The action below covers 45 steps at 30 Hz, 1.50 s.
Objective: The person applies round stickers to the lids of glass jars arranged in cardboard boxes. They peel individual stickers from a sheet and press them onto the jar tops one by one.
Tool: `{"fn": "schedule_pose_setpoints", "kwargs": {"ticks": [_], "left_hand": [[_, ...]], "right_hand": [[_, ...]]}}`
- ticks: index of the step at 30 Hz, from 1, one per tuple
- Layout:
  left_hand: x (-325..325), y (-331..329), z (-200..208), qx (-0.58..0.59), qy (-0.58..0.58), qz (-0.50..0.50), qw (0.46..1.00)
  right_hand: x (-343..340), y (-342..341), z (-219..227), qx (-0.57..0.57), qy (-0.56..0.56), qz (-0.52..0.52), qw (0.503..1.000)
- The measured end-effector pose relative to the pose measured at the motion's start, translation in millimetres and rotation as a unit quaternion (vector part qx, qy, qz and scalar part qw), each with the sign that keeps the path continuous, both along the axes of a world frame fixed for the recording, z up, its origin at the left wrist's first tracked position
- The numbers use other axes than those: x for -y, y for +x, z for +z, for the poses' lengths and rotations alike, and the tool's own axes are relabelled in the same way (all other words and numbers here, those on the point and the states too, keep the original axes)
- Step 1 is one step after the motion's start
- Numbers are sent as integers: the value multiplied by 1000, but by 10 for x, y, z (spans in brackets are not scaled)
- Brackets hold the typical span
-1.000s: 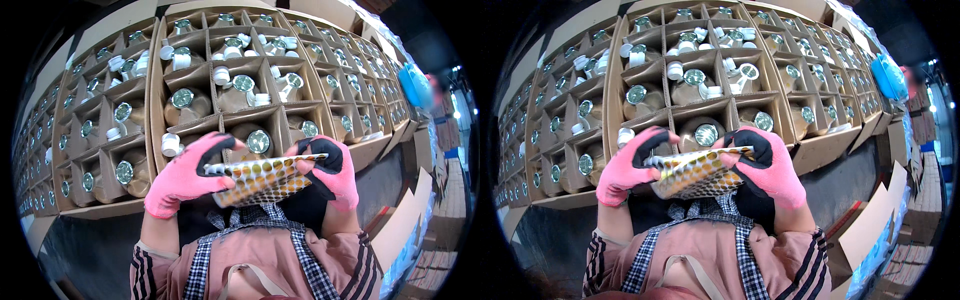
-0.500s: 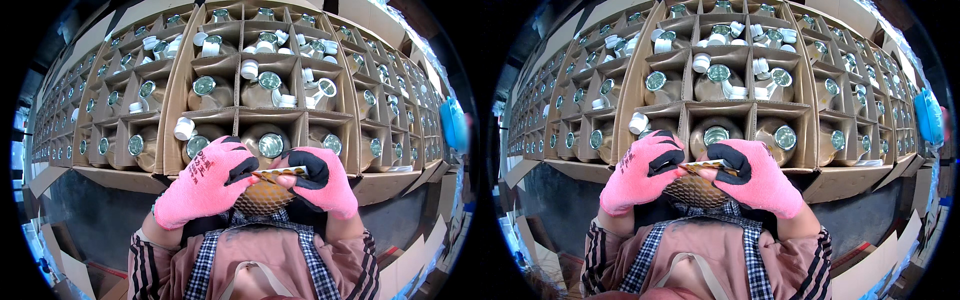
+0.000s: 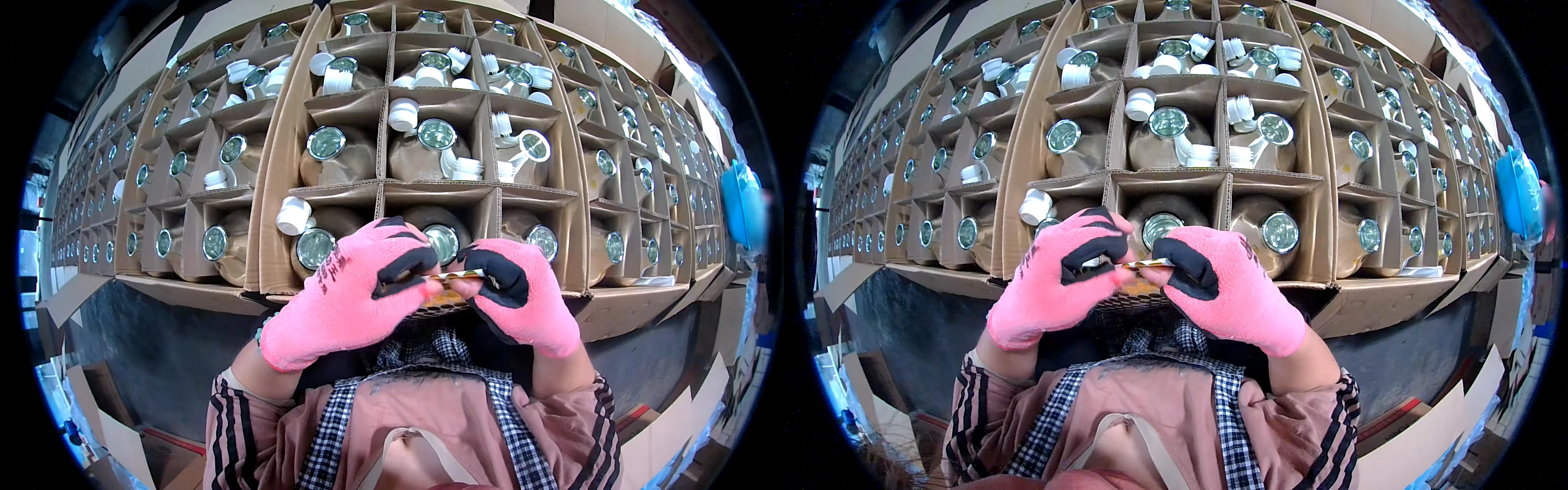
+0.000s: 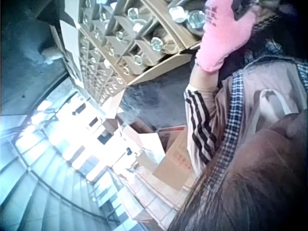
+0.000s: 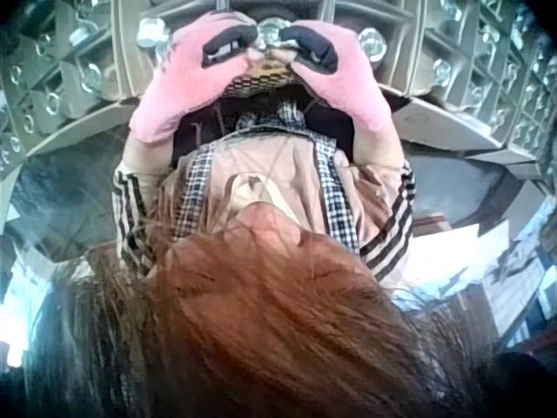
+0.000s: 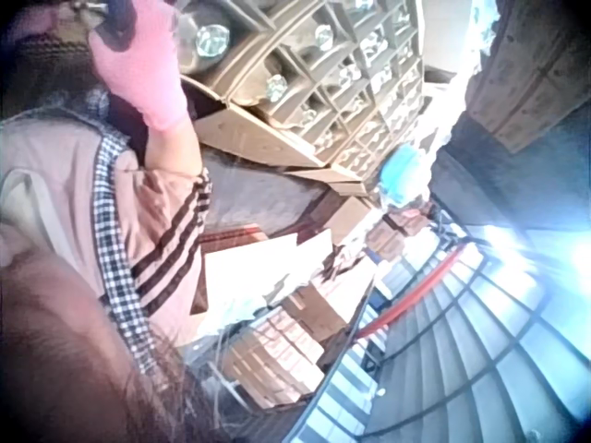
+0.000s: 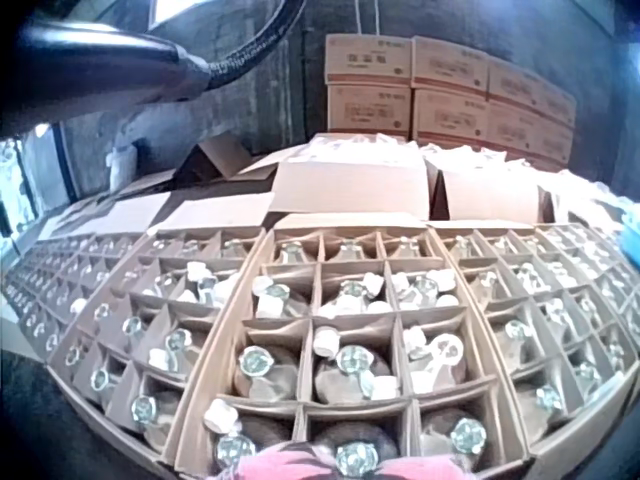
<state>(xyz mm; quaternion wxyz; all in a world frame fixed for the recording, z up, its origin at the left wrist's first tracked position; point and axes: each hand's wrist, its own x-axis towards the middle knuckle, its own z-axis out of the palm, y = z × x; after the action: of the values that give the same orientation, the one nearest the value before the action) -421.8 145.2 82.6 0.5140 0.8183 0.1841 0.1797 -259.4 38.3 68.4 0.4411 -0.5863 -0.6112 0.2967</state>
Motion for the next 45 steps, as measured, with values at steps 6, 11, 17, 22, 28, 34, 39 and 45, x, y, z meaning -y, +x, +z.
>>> {"fn": "schedule_pose_setpoints", "kwargs": {"ticks": [6,11,17,22,28,34,39,45], "left_hand": [[-50,-58,-44,43,39,-10,998],[-12,-35,-5,38,57,4,998],[2,-59,-33,54,69,10,996],[31,-44,-63,65,73,-13,995],[40,-78,-86,30,98,0,995],[-21,-274,198,-54,109,97,988],[-55,-540,157,30,-26,148,988],[-51,-522,93,7,-196,169,966]], "right_hand": [[-30,-68,47,-4,3,24,1000],[24,-77,36,77,47,-5,996],[23,-67,69,37,30,0,999],[39,-90,81,12,40,-13,999],[6,-90,146,19,-15,13,1000],[98,8,160,-165,-2,-117,979],[97,53,174,-242,-18,-169,955],[94,108,67,-208,42,-142,967]]}}
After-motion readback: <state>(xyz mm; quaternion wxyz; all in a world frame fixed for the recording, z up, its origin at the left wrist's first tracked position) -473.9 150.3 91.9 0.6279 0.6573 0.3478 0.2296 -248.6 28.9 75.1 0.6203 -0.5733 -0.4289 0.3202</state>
